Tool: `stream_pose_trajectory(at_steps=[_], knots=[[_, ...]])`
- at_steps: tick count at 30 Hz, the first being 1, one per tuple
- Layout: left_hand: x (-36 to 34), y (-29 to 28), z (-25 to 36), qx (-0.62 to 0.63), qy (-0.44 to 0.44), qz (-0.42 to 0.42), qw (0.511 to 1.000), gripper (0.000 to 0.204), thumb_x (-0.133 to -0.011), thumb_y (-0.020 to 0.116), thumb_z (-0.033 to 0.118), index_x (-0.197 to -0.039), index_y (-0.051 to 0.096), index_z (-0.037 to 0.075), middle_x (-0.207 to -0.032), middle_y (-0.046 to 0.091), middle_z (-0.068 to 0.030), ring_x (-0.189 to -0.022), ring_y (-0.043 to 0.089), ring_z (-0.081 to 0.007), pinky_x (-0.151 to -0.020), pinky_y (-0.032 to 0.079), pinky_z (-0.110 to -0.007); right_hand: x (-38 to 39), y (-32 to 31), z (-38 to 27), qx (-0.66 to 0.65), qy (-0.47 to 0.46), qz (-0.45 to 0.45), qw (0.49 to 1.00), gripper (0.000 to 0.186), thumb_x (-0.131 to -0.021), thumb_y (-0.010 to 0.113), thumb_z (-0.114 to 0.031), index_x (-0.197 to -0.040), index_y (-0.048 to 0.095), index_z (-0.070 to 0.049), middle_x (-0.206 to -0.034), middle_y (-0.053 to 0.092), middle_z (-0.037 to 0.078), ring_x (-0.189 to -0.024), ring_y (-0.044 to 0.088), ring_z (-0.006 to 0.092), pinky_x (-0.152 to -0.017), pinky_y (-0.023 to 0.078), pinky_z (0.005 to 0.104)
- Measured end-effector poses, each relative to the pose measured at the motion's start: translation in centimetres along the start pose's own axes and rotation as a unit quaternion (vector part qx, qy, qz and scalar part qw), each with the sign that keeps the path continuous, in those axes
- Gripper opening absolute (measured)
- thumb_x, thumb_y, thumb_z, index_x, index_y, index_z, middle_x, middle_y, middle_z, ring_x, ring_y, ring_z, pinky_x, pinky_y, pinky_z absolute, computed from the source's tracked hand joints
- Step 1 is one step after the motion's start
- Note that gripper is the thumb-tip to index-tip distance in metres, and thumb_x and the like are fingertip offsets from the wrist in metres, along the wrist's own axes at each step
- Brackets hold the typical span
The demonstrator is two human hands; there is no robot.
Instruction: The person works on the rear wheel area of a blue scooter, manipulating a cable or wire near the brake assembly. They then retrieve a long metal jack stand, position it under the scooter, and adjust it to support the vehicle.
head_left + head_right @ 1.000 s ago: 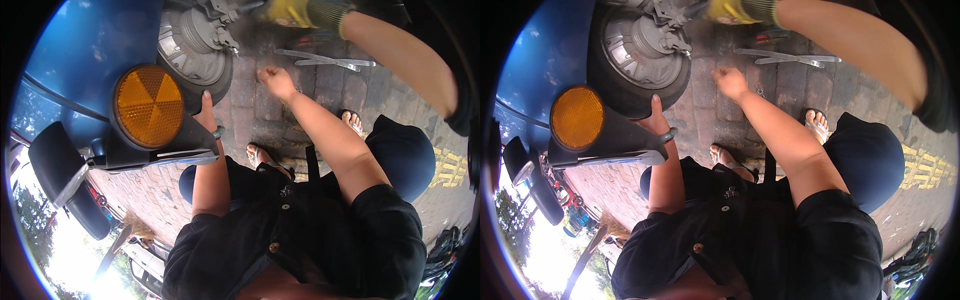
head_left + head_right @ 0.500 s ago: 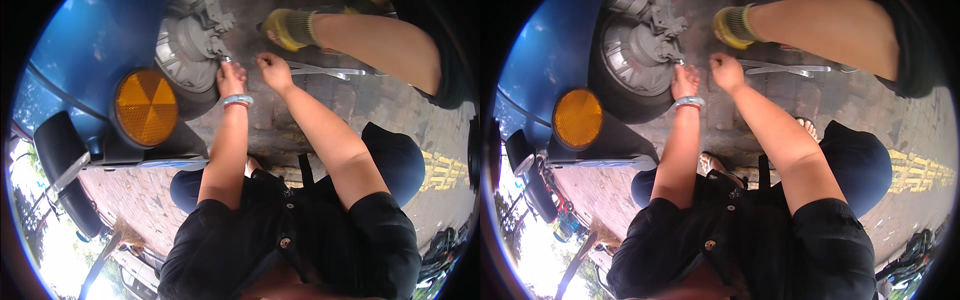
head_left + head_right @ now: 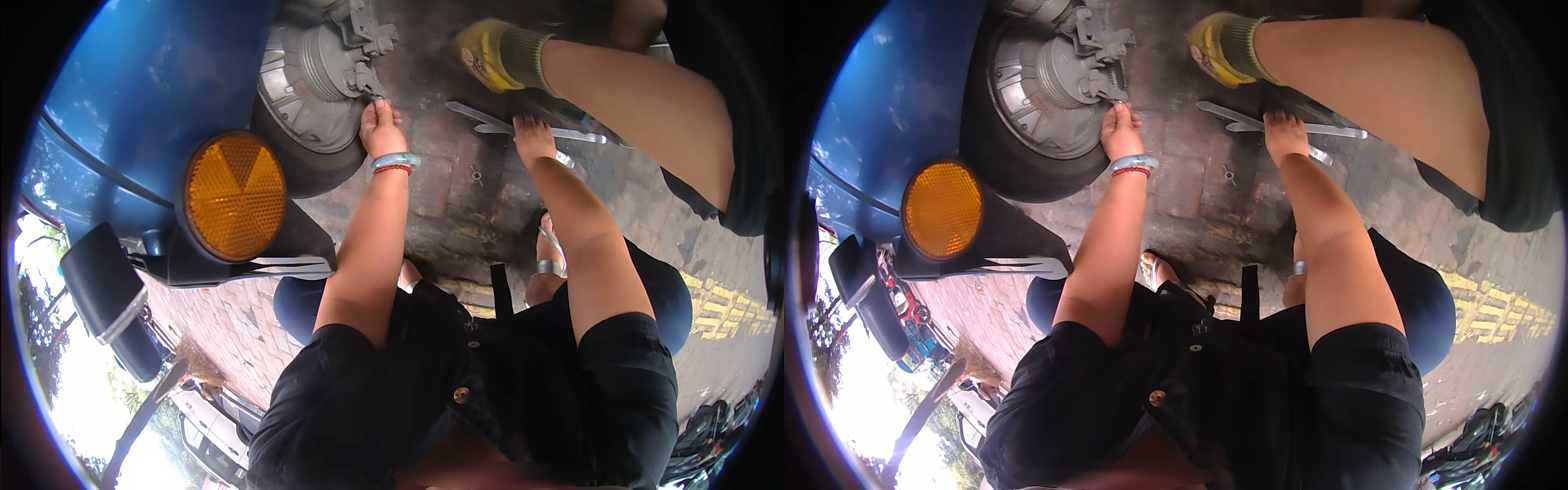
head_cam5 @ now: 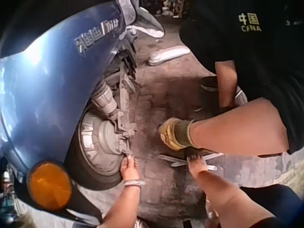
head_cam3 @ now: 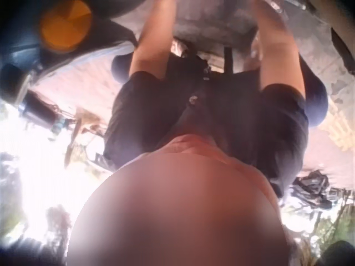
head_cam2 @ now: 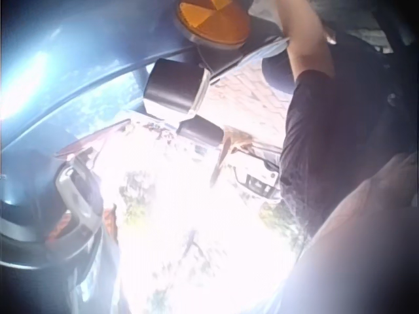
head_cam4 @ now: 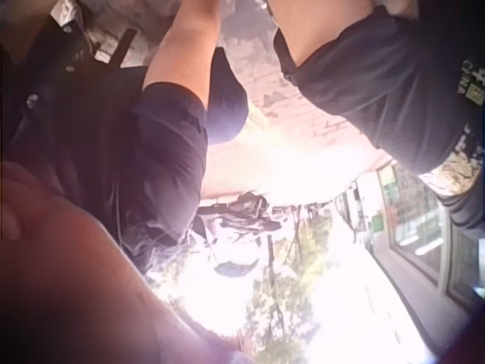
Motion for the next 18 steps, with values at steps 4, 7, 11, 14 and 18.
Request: stream_pose_trajectory(at_steps=[4, 7, 11, 14, 18], knots=[[0.6, 0.0, -0.2, 0.008, -0.08, -0.044, 0.996, 0.027, -0.091, 0.056, 0.031, -0.094, 0.061, 0.004, -0.073, 0.056, 0.0007, -0.057, 0.046, -0.0058, -0.052, 0.037, -0.02, -0.4, 1.5, 0.0, -0.008, 0.024, -0.04, 0.999, 0.016, -0.088, 0.043, -0.014, -0.101, 0.051, -0.007, -0.098, 0.058, 0.017, -0.091, 0.061, 0.0319, -0.073, 0.053, 0.0413], [1.5, -0.6, -0.7, -0.018, -0.102, -0.056, 0.993, 0.029, -0.09, 0.057, 0.034, -0.097, 0.059, 0.006, -0.075, 0.057, 0.0011, -0.058, 0.047, -0.0046, -0.05, 0.036, -0.02, -0.1, 2.0, 0.2, -0.028, 0.026, -0.112, 0.993, 0.024, -0.09, 0.039, -0.014, -0.108, 0.053, -0.007, -0.101, 0.06, 0.017, -0.095, 0.062, 0.0305, -0.075, 0.052, 0.0418], [5.6, -1.9, -3.0, -0.093, -0.143, -0.106, 0.98, 0.035, -0.09, 0.056, 0.04, -0.098, 0.055, 0.006, -0.081, 0.06, -0.0011, -0.067, 0.051, -0.0061, -0.054, 0.04, -0.02, 2.0, 1.1, -1.8, -0.131, -0.017, -0.269, 0.954, 0.03, -0.092, 0.045, -0.02, -0.118, 0.051, -0.006, -0.104, 0.061, 0.017, -0.087, 0.065, 0.0265, -0.066, 0.055, 0.0388], [9.9, -2.9, -4.6, -0.228, -0.178, -0.186, 0.939, 0.048, -0.086, 0.058, 0.048, -0.099, 0.059, 0.002, -0.084, 0.06, -0.0034, -0.075, 0.054, -0.0132, -0.066, 0.043, -0.026, 5.0, -1.1, -6.7, -0.382, -0.017, -0.424, 0.821, 0.035, -0.091, 0.053, -0.024, -0.12, 0.05, -0.006, -0.099, 0.061, 0.012, -0.078, 0.066, 0.0216, -0.057, 0.055, 0.0344], [16.7, -4.0, -3.1, -0.192, -0.214, -0.307, 0.907, 0.059, -0.086, 0.053, 0.053, -0.116, 0.051, 0.002, -0.102, 0.056, -0.0035, -0.086, 0.052, -0.0116, -0.072, 0.044, -0.027, 9.2, -5.2, -15.0, -0.529, -0.055, -0.517, 0.67, 0.026, -0.092, 0.054, -0.023, -0.112, 0.051, -0.007, -0.086, 0.058, 0.005, -0.068, 0.06, 0.014, -0.057, 0.052, 0.0307]])
Point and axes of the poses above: each hand's wrist, its own x-axis away from the middle knuckle, its own y-axis out of the palm, z = x × y, the point moved 8 cm from there along -x, towards the middle knuckle
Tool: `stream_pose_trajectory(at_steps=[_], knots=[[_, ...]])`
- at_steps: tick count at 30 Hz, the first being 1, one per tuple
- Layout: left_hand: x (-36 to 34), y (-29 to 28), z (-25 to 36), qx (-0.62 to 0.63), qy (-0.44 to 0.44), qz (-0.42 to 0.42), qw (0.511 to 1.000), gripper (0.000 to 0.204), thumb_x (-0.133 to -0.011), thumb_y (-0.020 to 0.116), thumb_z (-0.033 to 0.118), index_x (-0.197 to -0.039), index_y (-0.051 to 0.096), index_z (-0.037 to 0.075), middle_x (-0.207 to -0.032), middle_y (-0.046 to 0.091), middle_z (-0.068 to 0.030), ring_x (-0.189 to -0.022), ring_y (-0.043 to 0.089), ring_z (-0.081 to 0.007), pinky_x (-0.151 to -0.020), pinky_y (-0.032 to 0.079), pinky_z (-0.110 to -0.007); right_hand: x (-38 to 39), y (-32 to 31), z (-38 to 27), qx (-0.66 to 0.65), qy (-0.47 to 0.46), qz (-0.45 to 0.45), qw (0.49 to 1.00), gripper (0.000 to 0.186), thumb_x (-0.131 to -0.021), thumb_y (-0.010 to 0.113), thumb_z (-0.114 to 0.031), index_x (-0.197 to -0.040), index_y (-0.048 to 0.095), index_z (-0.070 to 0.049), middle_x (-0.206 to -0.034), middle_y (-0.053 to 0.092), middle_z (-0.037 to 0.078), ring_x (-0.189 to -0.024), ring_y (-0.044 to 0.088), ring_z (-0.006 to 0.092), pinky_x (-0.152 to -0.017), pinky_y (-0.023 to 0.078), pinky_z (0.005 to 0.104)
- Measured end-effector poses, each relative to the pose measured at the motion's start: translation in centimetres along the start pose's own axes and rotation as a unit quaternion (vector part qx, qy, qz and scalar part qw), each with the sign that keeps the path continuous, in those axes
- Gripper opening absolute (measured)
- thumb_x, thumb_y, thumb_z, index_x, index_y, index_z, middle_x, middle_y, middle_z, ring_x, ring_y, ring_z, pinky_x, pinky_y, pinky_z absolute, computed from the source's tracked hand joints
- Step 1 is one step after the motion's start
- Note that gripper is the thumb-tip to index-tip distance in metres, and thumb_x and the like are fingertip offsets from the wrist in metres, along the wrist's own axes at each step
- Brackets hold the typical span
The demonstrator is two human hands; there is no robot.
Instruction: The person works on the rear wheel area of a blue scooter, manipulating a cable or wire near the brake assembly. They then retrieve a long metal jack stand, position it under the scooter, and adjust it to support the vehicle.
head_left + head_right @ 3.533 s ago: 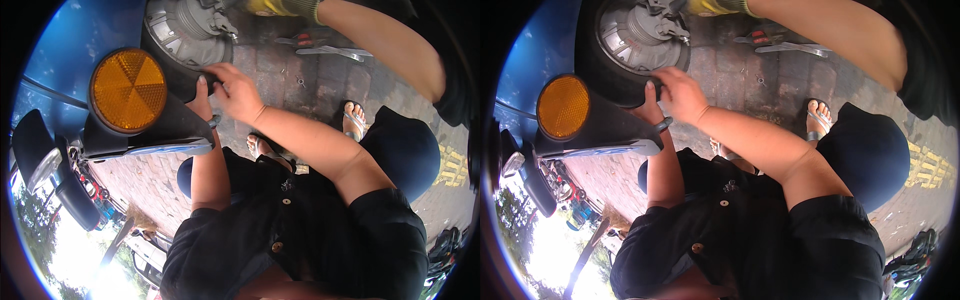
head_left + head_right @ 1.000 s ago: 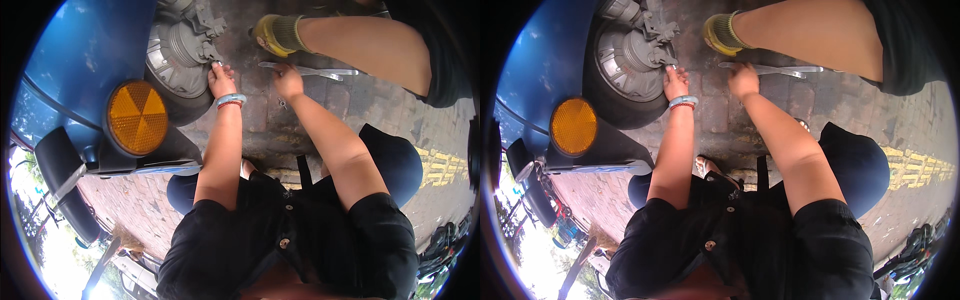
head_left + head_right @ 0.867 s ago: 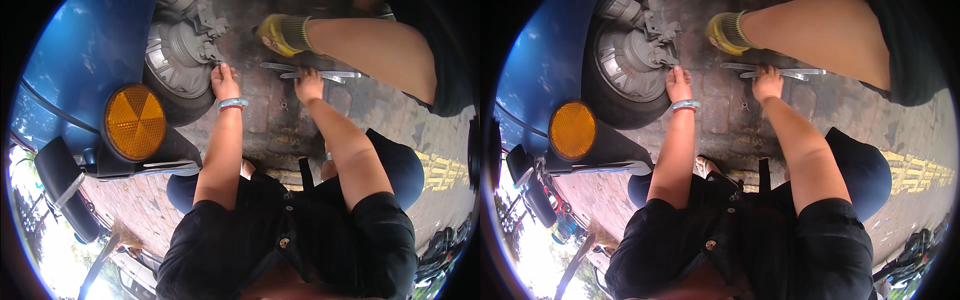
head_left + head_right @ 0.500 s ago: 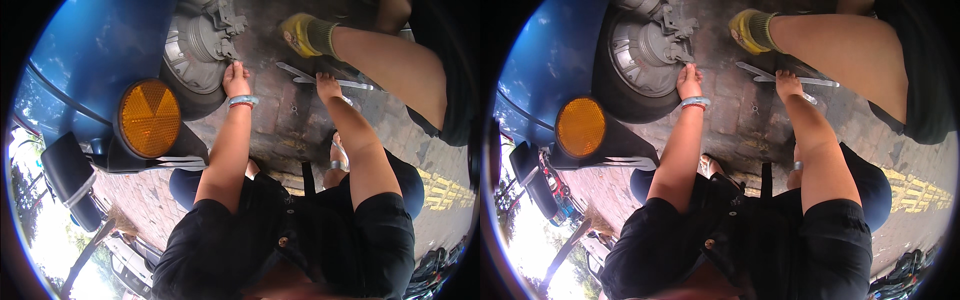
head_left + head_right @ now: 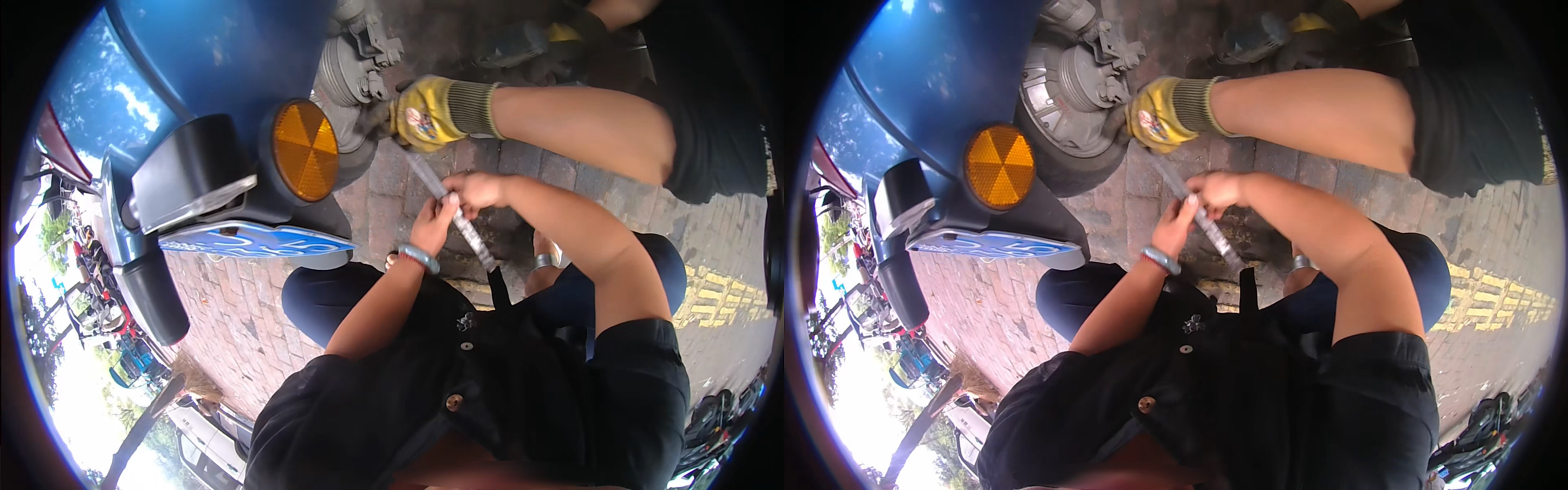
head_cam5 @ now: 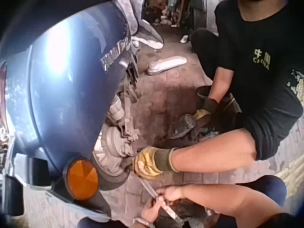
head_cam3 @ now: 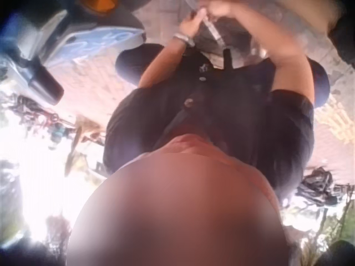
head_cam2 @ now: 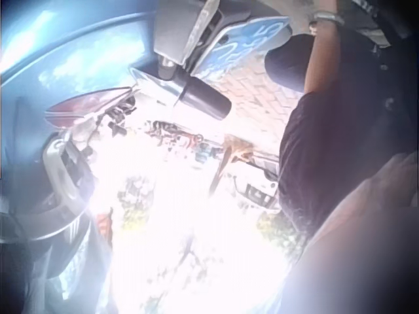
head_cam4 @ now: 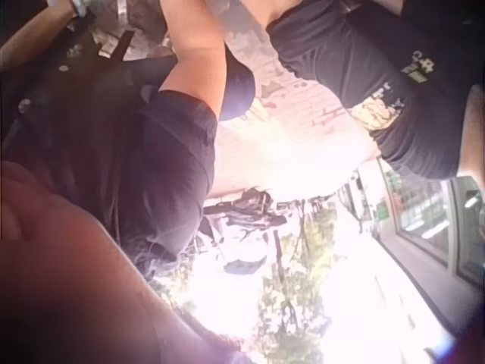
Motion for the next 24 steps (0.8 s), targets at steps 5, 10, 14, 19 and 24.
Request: stream_pose_trajectory(at_steps=[5, 10, 14, 19, 24], knots=[[5.0, -0.3, -0.4, 0.161, -0.073, -0.013, 0.984, 0.041, -0.092, 0.054, 0.029, -0.123, 0.04, 0.007, -0.086, 0.054, -0.0046, -0.071, 0.057, -0.0166, -0.064, 0.049, -0.03, 0.0, 5.3, -2.9, -0.116, -0.03, -0.116, 0.986, 0.02, -0.092, 0.054, -0.024, -0.107, 0.051, -0.01, -0.082, 0.057, 0.001, -0.066, 0.057, 0.0104, -0.061, 0.048, 0.0259], [6.4, -2.0, 0.2, 0.208, -0.032, 0.033, 0.977, 0.021, -0.094, 0.049, 0.016, -0.113, 0.042, 0.008, -0.072, 0.047, -0.0012, -0.055, 0.044, -0.0127, -0.051, 0.041, -0.028, -0.5, 4.7, -5.2, -0.107, -0.052, -0.057, 0.991, 0.028, -0.089, 0.058, -0.033, -0.104, 0.053, -0.011, -0.081, 0.056, 0.001, -0.067, 0.054, 0.0098, -0.059, 0.037, 0.0232], [6.0, -2.8, -0.6, 0.215, -0.035, 0.045, 0.975, 0.022, -0.094, 0.049, 0.015, -0.113, 0.041, 0.007, -0.073, 0.048, -0.0016, -0.057, 0.047, -0.0138, -0.054, 0.043, -0.028, -1.9, 4.2, -5.6, -0.078, -0.044, 0.064, 0.994, 0.044, -0.086, 0.059, -0.044, -0.103, 0.056, -0.004, -0.079, 0.053, 0.004, -0.064, 0.049, 0.0123, -0.053, 0.037, 0.0286], [4.8, 0.2, -3.1, 0.011, -0.106, -0.056, 0.993, 0.066, -0.088, 0.061, 0.024, -0.138, 0.025, 0.001, -0.104, 0.059, -0.012, -0.082, 0.058, -0.0166, -0.067, 0.048, -0.028, -2.8, 1.0, -2.3, 0.286, -0.005, 0.19, 0.939, 0.05, -0.086, 0.049, -0.035, -0.114, 0.053, 0.007, -0.111, 0.058, 0.024, -0.097, 0.059, 0.036, -0.083, 0.047, 0.0415], [4.0, 1.6, -2.1, -0.164, -0.04, -0.108, 0.98, 0.072, -0.086, 0.062, 0.026, -0.14, 0.022, -0.002, -0.108, 0.062, -0.0148, -0.096, 0.062, -0.0208, -0.083, 0.048, -0.029, 0.6, -6.8, 4.7, 0.458, 0.151, 0.186, 0.856, 0.036, -0.083, 0.049, -0.015, -0.116, 0.059, -0.003, -0.113, 0.062, 0.017, -0.105, 0.059, 0.0333, -0.085, 0.048, 0.0402]])
Point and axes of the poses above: each hand's wrist, its own x-axis away from the middle knuckle, its own y-axis out of the palm, z = x × y, the point moved 8 cm from there along -x, towards the middle knuckle
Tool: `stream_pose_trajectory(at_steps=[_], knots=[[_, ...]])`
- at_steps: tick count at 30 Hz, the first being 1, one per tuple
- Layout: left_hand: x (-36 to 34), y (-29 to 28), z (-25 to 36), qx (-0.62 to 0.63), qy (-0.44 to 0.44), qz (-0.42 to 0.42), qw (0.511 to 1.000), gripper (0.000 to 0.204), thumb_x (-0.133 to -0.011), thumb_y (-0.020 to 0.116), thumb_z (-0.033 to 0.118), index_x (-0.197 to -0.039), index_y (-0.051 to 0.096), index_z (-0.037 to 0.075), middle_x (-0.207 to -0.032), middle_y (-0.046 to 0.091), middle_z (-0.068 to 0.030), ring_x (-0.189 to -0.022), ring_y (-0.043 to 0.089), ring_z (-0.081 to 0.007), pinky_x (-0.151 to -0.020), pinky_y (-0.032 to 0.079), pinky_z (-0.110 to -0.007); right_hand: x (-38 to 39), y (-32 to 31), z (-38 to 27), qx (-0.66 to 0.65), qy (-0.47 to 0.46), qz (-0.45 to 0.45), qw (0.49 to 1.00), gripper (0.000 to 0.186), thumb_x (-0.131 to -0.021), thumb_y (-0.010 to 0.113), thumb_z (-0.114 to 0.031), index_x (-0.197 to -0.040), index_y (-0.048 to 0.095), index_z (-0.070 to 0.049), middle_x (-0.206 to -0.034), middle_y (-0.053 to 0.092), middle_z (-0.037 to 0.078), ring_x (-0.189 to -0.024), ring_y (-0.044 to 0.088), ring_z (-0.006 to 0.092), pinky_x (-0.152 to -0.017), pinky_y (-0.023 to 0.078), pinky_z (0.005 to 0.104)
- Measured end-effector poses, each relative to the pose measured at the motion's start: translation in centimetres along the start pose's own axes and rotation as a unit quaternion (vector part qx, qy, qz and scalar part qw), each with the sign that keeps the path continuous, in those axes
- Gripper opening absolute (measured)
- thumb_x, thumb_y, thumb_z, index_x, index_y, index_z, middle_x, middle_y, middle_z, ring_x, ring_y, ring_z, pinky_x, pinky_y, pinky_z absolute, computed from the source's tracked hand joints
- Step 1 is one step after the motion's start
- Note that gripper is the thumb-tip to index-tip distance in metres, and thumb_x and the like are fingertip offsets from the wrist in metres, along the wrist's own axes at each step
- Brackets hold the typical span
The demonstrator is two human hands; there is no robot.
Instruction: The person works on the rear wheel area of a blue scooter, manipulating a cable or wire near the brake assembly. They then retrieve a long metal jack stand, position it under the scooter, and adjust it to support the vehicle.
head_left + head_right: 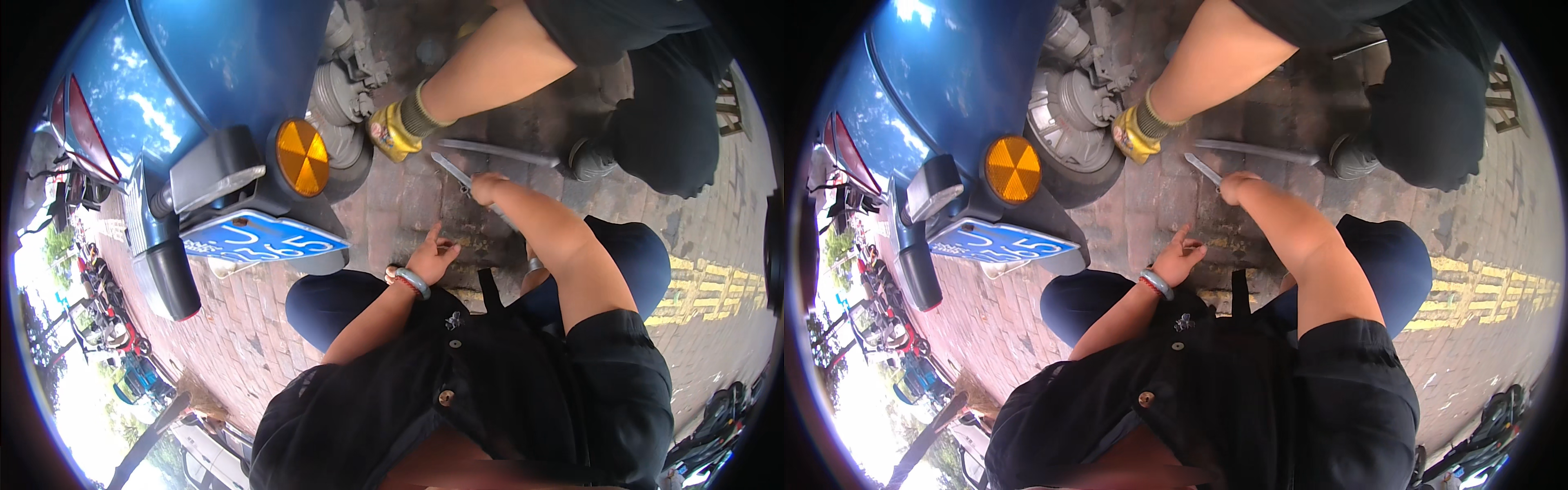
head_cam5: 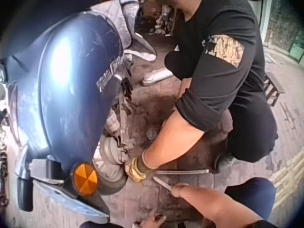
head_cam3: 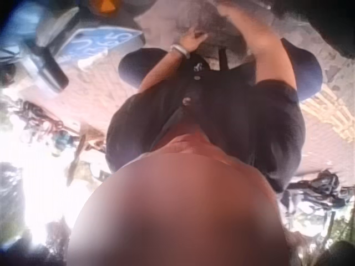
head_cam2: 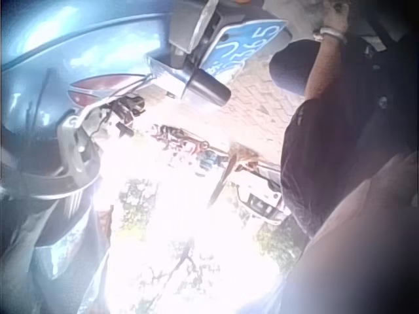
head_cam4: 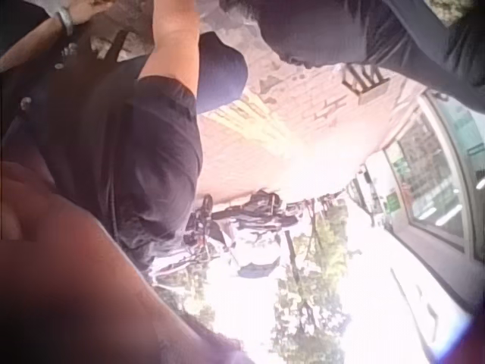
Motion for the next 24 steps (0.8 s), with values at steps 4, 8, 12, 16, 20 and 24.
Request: stream_pose_trajectory(at_steps=[4, 8, 12, 16, 20, 24], knots=[[-1.0, 0.4, 1.5, -0.036, 0.067, -0.023, 0.997, 0.067, -0.088, 0.06, 0.02, -0.14, 0.023, 0.0, -0.106, 0.061, -0.0113, -0.095, 0.059, -0.0152, -0.08, 0.047, -0.026, -0.4, -1.9, 5.8, -0.049, 0.106, 0.055, 0.992, 0.031, -0.088, 0.047, -0.018, -0.113, 0.06, -0.006, -0.115, 0.061, 0.012, -0.105, 0.059, 0.0293, -0.085, 0.049, 0.0403], [-2.2, 0.6, 1.4, 0.003, 0.037, -0.001, 0.999, 0.063, -0.086, 0.061, 0.02, -0.137, 0.03, 0.001, -0.104, 0.064, -0.012, -0.092, 0.063, -0.0185, -0.081, 0.048, -0.03, 1.6, -4.0, 8.5, -0.084, 0.173, 0.136, 0.972, 0.028, -0.087, 0.047, -0.015, -0.107, 0.064, -0.006, -0.115, 0.061, 0.012, -0.106, 0.059, 0.0287, -0.085, 0.049, 0.0405], [-1.6, 0.8, 4.2, -0.041, 0.024, 0.01, 0.999, 0.065, -0.085, 0.063, 0.02, -0.137, 0.03, 0.001, -0.105, 0.063, -0.0127, -0.09, 0.062, -0.0187, -0.079, 0.049, -0.031, 5.5, -6.0, 6.9, -0.081, 0.177, 0.151, 0.969, 0.027, -0.085, 0.05, -0.013, -0.106, 0.065, -0.007, -0.116, 0.061, 0.012, -0.106, 0.06, 0.0286, -0.085, 0.049, 0.0401], [1.4, 1.8, 9.8, -0.103, -0.004, -0.018, 0.994, 0.066, -0.083, 0.064, 0.021, -0.137, 0.03, 0.0, -0.102, 0.064, -0.0126, -0.088, 0.062, -0.0189, -0.078, 0.049, -0.031, 10.2, -8.8, 2.7, -0.105, 0.165, 0.154, 0.968, 0.027, -0.084, 0.051, -0.013, -0.106, 0.066, -0.006, -0.116, 0.061, 0.013, -0.106, 0.06, 0.0288, -0.085, 0.05, 0.04], [5.5, 3.2, 14.9, -0.168, 0.004, -0.035, 0.985, 0.065, -0.082, 0.062, 0.026, -0.135, 0.034, 0.001, -0.1, 0.066, -0.0119, -0.092, 0.063, -0.0233, -0.083, 0.048, -0.035, 14.7, -11.3, -1.0, -0.124, 0.147, 0.134, 0.972, 0.028, -0.083, 0.052, -0.013, -0.106, 0.066, -0.006, -0.117, 0.061, 0.014, -0.106, 0.06, 0.029, -0.085, 0.05, 0.0399], [11.4, 2.1, 16.5, -0.189, -0.019, -0.058, 0.98, 0.061, -0.082, 0.06, 0.029, -0.134, 0.037, 0.006, -0.101, 0.066, -0.0098, -0.097, 0.062, -0.0265, -0.087, 0.046, -0.036, 21.0, -10.2, -3.1, -0.129, 0.143, 0.074, 0.978, 0.028, -0.082, 0.053, -0.012, -0.106, 0.066, -0.006, -0.117, 0.06, 0.014, -0.106, 0.06, 0.0292, -0.085, 0.05, 0.0398]])
Point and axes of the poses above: each hand's wrist, its own x-axis away from the middle knuckle, its own y-axis out of the palm, z = x × y, the point moved 8 cm from there along -x, towards the middle knuckle
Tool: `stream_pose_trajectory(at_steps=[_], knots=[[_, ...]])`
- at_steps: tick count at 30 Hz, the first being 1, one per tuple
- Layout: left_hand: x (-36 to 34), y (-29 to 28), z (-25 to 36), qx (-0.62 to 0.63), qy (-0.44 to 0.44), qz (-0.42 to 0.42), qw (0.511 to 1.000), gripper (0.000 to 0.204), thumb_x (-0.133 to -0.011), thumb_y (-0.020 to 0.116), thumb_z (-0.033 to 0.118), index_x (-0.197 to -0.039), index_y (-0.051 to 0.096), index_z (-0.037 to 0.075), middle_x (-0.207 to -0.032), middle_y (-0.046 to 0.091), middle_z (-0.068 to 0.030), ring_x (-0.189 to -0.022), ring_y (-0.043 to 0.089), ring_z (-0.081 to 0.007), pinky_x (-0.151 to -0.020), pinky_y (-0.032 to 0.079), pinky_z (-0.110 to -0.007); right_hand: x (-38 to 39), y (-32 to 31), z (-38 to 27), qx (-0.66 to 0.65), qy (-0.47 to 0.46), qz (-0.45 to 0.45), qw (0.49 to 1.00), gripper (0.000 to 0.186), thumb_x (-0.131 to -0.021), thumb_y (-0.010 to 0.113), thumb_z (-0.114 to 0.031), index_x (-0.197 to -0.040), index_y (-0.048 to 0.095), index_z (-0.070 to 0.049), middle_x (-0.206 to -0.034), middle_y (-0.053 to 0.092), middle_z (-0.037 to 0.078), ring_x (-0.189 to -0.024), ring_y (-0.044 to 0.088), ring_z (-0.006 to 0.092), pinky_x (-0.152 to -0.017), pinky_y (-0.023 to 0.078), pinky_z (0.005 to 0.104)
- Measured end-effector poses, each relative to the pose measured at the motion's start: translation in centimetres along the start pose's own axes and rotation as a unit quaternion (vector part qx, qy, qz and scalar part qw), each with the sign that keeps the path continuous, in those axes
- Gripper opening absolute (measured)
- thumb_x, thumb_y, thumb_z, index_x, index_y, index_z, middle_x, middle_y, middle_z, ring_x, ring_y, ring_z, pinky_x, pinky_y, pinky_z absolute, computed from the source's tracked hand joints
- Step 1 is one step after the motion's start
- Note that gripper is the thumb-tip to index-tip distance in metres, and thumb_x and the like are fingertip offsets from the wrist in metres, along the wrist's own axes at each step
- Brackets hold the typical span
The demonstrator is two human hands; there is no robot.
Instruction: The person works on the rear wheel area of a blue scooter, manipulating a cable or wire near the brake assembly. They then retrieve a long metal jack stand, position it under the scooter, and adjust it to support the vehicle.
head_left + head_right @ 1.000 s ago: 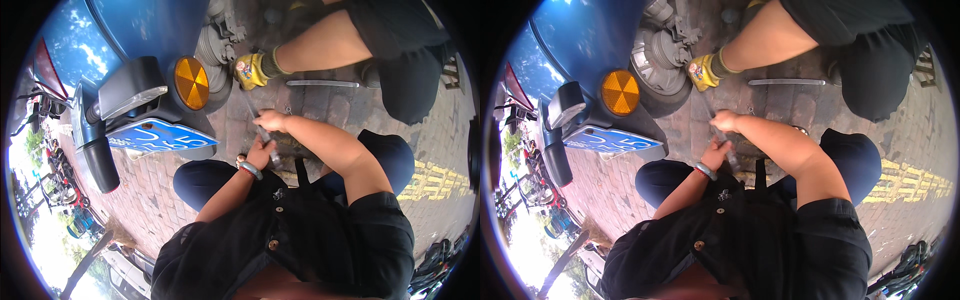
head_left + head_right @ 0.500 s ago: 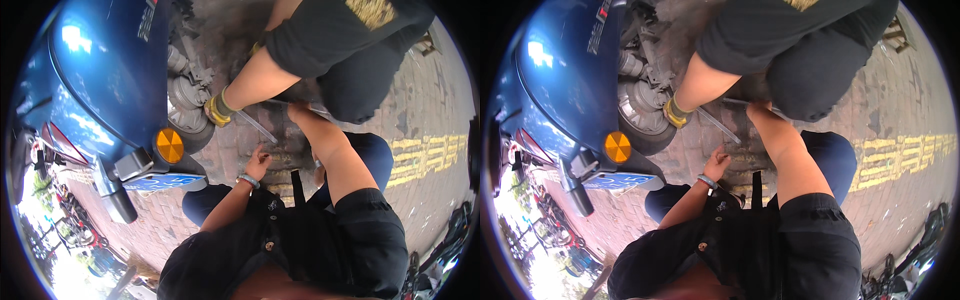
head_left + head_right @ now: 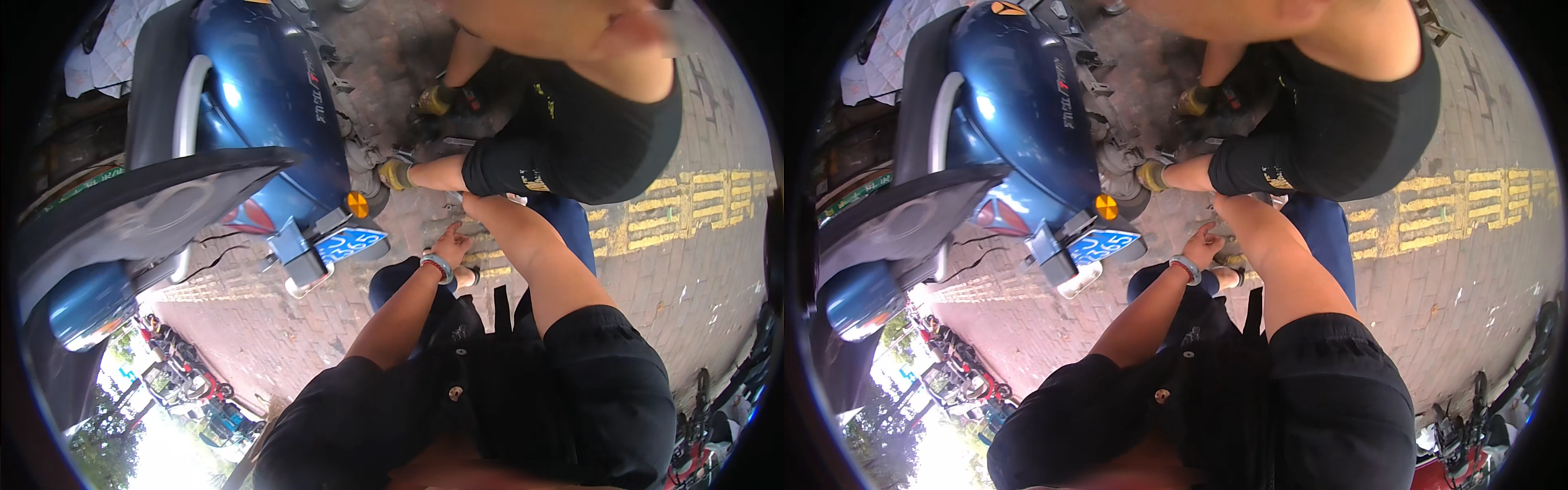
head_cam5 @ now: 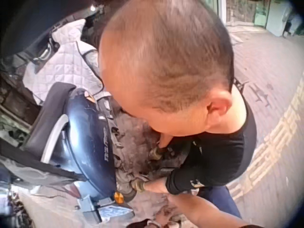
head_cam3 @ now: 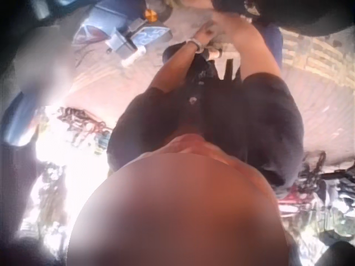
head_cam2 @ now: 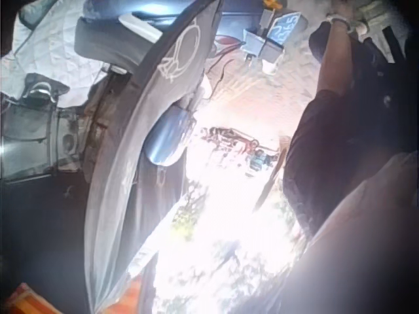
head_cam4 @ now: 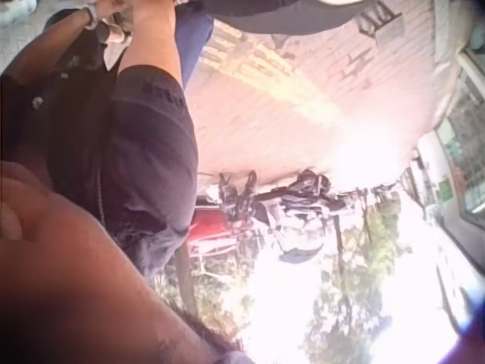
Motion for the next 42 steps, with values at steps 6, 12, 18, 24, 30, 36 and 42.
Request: stream_pose_trajectory(at_steps=[6, 12, 18, 24, 30, 36, 42], knots=[[12.8, -5.1, 0.5, -0.097, -0.03, 0.022, 0.995, 0.052, -0.083, 0.06, 0.022, -0.13, 0.043, 0.005, -0.092, 0.067, -0.0087, -0.088, 0.063, -0.0217, -0.079, 0.049, -0.032, 10.6, 0.3, 1.0, -0.008, -0.072, -0.073, 0.995, 0.031, -0.08, 0.056, -0.013, -0.108, 0.065, -0.004, -0.117, 0.059, 0.017, -0.107, 0.059, 0.0297, -0.085, 0.05, 0.0393], [21.9, -7.2, 2.7, -0.04, -0.158, 0.066, 0.984, 0.055, -0.081, 0.065, 0.023, -0.129, 0.045, 0.004, -0.083, 0.064, -0.005, -0.079, 0.06, -0.0149, -0.074, 0.048, -0.029, 19.3, -4.4, -0.6, -0.076, -0.155, -0.096, 0.98, 0.034, -0.08, 0.06, -0.022, -0.106, 0.064, -0.002, -0.108, 0.062, 0.021, -0.104, 0.06, 0.0327, -0.085, 0.049, 0.0411], [23.7, -5.9, 16.8, -0.05, 0.059, 0.116, 0.99, 0.062, -0.079, 0.065, 0.024, -0.132, 0.037, 0.006, -0.106, 0.061, -0.0159, -0.093, 0.062, -0.0264, -0.082, 0.048, -0.034, 32.5, -13.2, -2.6, -0.092, -0.342, 0.061, 0.933, 0.03, -0.078, 0.059, -0.022, -0.1, 0.059, -0.001, -0.101, 0.061, 0.018, -0.097, 0.059, 0.0338, -0.083, 0.047, 0.0434], [33.1, -6.3, 26.6, -0.079, 0.205, 0.226, 0.949, 0.066, -0.08, 0.057, 0.012, -0.138, 0.026, 0.008, -0.118, 0.053, -0.0236, -0.103, 0.056, -0.0389, -0.085, 0.047, -0.04, 46.3, -19.4, -3.8, -0.075, -0.359, 0.268, 0.891, 0.029, -0.074, 0.057, -0.015, -0.099, 0.058, 0.0, -0.108, 0.056, 0.016, -0.1, 0.055, 0.0306, -0.085, 0.042, 0.0421], [49.4, -6.7, 23.0, 0.03, 0.251, 0.281, 0.926, 0.075, -0.078, 0.054, 0.007, -0.143, 0.015, 0.009, -0.119, 0.053, -0.022, -0.105, 0.055, -0.0377, -0.085, 0.047, -0.039, 60.5, -16.7, -10.5, -0.093, -0.474, 0.326, 0.812, 0.038, -0.074, 0.065, -0.021, -0.106, 0.056, -0.004, -0.115, 0.052, 0.014, -0.102, 0.054, 0.0307, -0.087, 0.04, 0.0409], [61.3, -5.1, 13.4, 0.29, 0.308, 0.302, 0.854, 0.1, -0.071, 0.062, -0.004, -0.144, -0.005, 0.008, -0.114, 0.056, -0.0194, -0.103, 0.06, -0.0303, -0.089, 0.047, -0.038, 68.9, -9.5, -19.8, -0.059, -0.623, 0.243, 0.742, 0.052, -0.072, 0.067, -0.035, -0.113, 0.053, -0.005, -0.124, 0.046, 0.015, -0.107, 0.05, 0.0323, -0.091, 0.036, 0.0431], [66.7, -5.8, 5.6, 0.353, 0.301, 0.267, 0.845, 0.095, -0.075, 0.064, -0.002, -0.146, 0.002, 0.01, -0.114, 0.056, -0.0139, -0.106, 0.057, -0.023, -0.095, 0.043, -0.036, 70.3, -4.6, -26.7, -0.045, -0.666, 0.121, 0.735, 0.054, -0.081, 0.058, -0.048, -0.116, 0.054, -0.007, -0.122, 0.047, 0.015, -0.107, 0.05, 0.0326, -0.091, 0.037, 0.0422]])
Point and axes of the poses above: each hand's wrist, its own x-axis away from the middle knuckle, its own y-axis out of the palm, z = x × y, the point moved 8 cm from there along -x, towards the middle knuckle
